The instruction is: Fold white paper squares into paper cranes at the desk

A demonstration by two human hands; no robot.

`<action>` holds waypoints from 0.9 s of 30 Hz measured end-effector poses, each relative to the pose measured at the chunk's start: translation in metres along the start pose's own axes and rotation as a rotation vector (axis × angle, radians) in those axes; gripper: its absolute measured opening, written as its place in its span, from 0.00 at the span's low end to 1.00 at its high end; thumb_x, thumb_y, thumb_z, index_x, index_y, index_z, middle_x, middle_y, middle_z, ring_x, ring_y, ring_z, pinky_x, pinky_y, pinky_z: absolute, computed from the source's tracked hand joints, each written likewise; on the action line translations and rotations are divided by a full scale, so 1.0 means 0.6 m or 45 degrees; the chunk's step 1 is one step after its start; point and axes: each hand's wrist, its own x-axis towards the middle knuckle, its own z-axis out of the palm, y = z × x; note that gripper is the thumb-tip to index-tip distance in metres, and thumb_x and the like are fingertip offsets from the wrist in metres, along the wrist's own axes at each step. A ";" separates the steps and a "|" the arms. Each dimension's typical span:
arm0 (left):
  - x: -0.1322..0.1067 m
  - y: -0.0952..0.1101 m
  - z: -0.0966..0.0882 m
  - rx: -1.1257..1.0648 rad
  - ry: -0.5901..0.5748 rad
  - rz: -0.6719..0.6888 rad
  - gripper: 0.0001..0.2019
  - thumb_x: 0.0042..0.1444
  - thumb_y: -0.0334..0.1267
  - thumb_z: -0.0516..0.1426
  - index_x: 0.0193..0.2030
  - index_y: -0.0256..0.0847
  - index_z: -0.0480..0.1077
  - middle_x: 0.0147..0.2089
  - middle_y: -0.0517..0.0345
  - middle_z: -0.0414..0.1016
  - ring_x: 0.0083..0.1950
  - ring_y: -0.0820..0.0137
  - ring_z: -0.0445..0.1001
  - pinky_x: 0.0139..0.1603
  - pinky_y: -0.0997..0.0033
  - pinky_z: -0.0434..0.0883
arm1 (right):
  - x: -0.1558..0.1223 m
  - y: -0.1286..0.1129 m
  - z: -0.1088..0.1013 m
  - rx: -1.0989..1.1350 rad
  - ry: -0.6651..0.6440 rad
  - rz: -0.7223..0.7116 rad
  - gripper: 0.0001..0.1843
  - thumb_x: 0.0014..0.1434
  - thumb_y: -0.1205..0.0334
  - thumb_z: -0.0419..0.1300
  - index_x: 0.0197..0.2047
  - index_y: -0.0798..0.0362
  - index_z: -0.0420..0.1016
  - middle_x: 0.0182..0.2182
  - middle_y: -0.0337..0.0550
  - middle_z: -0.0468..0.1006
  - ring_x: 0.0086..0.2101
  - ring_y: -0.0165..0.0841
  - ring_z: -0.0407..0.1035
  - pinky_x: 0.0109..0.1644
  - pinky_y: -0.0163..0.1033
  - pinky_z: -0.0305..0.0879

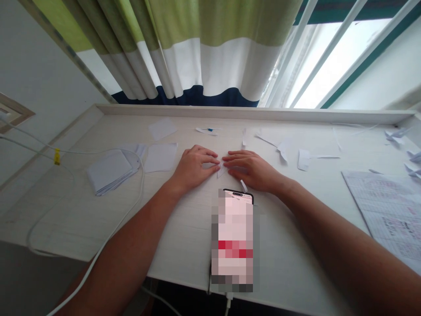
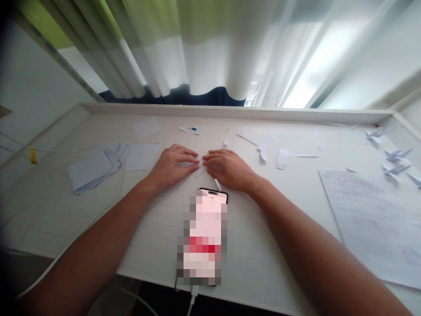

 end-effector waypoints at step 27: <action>-0.004 0.022 -0.012 0.040 -0.240 0.205 0.08 0.68 0.38 0.60 0.40 0.48 0.83 0.48 0.58 0.86 0.53 0.61 0.79 0.59 0.55 0.67 | -0.001 -0.031 0.014 -0.129 0.077 -0.036 0.13 0.75 0.62 0.56 0.46 0.49 0.84 0.44 0.48 0.84 0.48 0.44 0.71 0.52 0.48 0.62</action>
